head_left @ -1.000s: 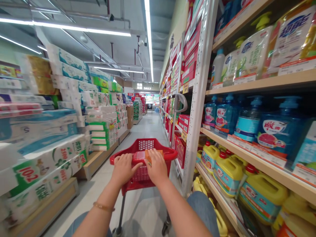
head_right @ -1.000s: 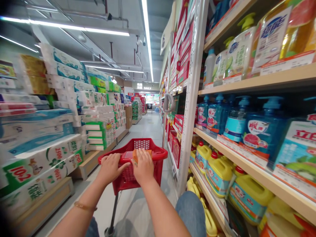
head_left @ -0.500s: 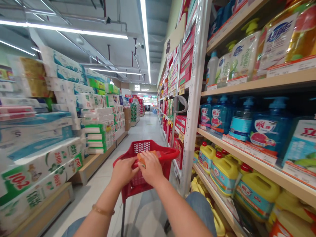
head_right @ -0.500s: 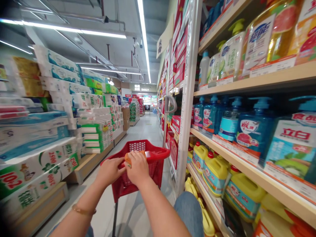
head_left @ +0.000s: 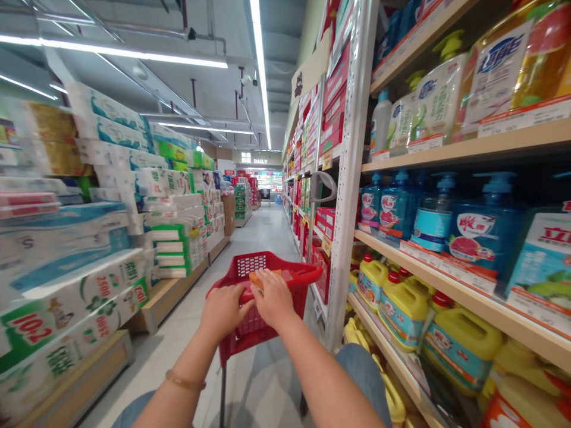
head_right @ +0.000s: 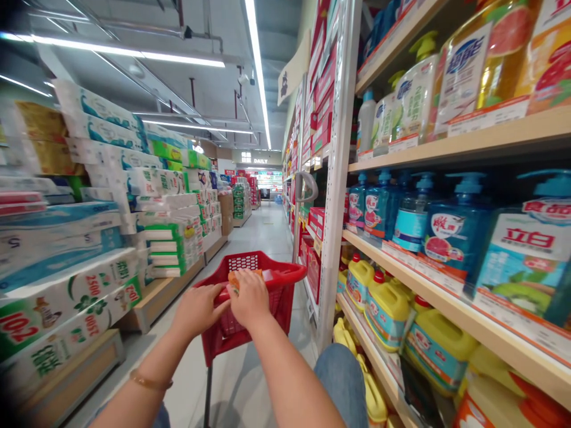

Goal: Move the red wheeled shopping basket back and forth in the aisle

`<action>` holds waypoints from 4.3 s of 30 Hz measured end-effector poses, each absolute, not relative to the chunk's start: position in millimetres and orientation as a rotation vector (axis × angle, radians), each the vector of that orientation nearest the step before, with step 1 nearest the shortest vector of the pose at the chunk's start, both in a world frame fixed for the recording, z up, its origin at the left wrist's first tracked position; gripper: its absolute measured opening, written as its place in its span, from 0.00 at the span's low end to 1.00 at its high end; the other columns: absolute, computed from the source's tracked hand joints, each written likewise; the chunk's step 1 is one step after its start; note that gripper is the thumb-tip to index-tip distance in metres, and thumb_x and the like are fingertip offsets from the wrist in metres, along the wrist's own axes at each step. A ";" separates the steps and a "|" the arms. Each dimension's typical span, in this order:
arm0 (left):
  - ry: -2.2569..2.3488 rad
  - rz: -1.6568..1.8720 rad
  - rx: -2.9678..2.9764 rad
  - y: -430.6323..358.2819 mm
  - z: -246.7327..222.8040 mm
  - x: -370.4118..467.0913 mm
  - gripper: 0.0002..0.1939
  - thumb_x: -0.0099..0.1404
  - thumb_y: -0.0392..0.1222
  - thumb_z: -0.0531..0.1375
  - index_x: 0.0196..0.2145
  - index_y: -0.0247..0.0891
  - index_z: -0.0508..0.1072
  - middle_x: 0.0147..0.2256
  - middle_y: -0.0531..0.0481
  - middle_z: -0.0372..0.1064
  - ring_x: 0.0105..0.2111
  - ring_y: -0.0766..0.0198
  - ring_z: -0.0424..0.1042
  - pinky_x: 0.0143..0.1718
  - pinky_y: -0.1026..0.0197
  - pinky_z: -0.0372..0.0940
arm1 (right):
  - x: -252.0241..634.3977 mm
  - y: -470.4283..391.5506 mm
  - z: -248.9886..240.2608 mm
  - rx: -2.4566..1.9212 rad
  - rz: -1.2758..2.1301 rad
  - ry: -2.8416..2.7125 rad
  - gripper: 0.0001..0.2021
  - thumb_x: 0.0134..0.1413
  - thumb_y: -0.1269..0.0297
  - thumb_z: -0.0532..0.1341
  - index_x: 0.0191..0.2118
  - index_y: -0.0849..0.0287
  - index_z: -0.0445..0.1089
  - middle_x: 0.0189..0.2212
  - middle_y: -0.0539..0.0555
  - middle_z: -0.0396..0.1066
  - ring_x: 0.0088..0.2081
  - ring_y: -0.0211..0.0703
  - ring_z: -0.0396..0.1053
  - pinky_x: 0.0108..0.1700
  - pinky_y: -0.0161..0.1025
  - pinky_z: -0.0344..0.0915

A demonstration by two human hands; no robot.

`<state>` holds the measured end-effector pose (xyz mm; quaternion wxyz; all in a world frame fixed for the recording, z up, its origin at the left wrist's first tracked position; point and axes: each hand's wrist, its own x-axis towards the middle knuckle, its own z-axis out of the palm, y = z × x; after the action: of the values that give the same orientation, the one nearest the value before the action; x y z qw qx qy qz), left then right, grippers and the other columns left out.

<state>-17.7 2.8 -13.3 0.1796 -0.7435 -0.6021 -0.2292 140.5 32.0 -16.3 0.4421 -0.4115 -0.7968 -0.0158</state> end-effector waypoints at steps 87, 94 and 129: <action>-1.880 -0.958 -2.417 70.2 -103.5 25.9 0.17 0.64 0.56 0.54 0.43 0.43 0.69 0.42 0.49 0.72 0.46 0.57 0.68 0.49 0.54 0.56 | 194.3 25.0 -43.6 -1.431 -0.343 -1.914 0.21 0.57 0.63 0.59 0.54 0.69 0.67 0.52 0.65 0.68 0.56 0.54 0.60 0.62 0.48 0.47; -1.890 -0.860 -2.308 60.7 -118.2 -7.0 0.18 0.69 0.54 0.46 0.37 0.40 0.70 0.37 0.48 0.72 0.40 0.58 0.69 0.43 0.57 0.56 | 207.2 34.4 -56.4 -1.309 -0.356 -1.959 0.19 0.62 0.61 0.54 0.56 0.63 0.67 0.54 0.60 0.68 0.58 0.50 0.60 0.63 0.47 0.48; -2.332 -0.420 -2.091 24.0 -130.6 -82.0 0.15 0.66 0.54 0.50 0.35 0.43 0.69 0.41 0.48 0.76 0.45 0.55 0.71 0.39 0.58 0.58 | 200.6 76.3 -102.9 -1.297 -0.220 -2.044 0.21 0.63 0.63 0.53 0.60 0.60 0.63 0.59 0.58 0.63 0.62 0.46 0.55 0.64 0.49 0.50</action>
<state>-82.0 24.0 -130.6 -0.0094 -0.6617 -0.7378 -0.1330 200.6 76.3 -102.9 0.3478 -0.5004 -0.7883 -0.0849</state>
